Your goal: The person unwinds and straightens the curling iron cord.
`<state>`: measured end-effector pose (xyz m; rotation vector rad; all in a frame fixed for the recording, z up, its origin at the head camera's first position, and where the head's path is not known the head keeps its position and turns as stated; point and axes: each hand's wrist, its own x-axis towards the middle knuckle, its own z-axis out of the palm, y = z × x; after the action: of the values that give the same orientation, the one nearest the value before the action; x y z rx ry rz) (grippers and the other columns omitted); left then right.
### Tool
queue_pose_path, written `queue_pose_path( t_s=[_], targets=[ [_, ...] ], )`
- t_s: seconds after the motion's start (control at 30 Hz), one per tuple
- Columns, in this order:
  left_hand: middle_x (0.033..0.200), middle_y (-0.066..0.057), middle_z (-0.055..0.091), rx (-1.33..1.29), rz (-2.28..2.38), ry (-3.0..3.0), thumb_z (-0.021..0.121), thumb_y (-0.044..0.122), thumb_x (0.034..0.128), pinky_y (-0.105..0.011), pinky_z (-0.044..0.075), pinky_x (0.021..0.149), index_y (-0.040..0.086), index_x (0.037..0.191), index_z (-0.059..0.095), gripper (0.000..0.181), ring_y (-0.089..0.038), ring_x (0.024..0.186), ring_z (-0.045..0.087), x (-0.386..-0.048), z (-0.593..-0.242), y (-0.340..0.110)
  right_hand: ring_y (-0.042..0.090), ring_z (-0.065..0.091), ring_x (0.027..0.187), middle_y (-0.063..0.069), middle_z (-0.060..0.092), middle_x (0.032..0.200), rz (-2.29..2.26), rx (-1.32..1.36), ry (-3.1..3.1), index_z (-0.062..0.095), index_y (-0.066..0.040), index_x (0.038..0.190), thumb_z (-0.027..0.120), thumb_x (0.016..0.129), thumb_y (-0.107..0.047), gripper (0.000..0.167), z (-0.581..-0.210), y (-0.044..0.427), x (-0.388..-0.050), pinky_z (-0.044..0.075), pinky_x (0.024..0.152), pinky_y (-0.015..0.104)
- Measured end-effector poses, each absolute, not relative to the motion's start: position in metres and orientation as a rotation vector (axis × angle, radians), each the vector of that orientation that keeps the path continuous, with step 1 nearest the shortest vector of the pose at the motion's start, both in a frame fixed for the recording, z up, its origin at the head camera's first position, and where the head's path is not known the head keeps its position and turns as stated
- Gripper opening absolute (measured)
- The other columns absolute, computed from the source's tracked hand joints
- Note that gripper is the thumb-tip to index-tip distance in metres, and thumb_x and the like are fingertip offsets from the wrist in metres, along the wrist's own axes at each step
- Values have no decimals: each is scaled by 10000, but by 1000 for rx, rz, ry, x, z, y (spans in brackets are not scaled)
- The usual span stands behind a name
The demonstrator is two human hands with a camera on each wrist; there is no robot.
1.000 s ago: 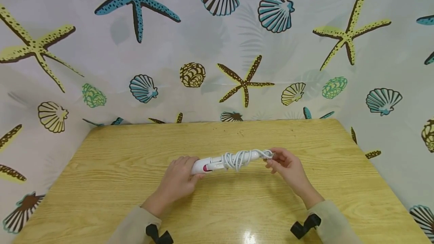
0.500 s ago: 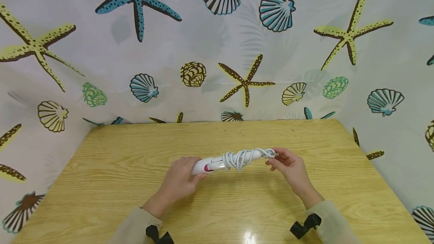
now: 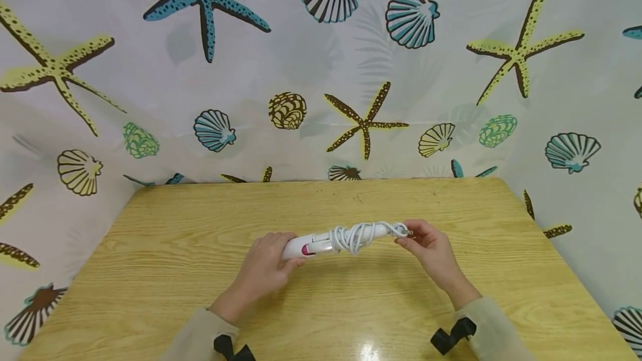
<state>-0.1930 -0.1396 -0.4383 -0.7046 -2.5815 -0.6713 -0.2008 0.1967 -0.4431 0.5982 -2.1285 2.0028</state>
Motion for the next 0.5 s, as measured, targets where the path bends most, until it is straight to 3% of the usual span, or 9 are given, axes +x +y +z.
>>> queue_pose_path(
  t_s=[0.23, 0.5],
  targets=[
    [982, -82, 654, -688, -701, -2587, 772, 231, 758, -393, 448, 736, 15, 1083, 610, 423, -206, 850, 581, -191, -437, -137, 132, 623, 879, 11, 624, 997, 2120, 490, -2061, 540, 89, 1115, 606, 886, -44, 272, -439, 189, -197, 511, 787, 276],
    [951, -52, 649, -688, -730, -2590, 772, 258, 761, -356, 440, 689, 29, 1071, 615, 416, -174, 805, 568, -191, -438, -136, 143, 588, 962, 29, 596, 1045, 2137, 453, -2016, 578, 52, 1102, 628, 872, -46, 255, -440, 185, -197, 504, 804, 272]
  ],
)
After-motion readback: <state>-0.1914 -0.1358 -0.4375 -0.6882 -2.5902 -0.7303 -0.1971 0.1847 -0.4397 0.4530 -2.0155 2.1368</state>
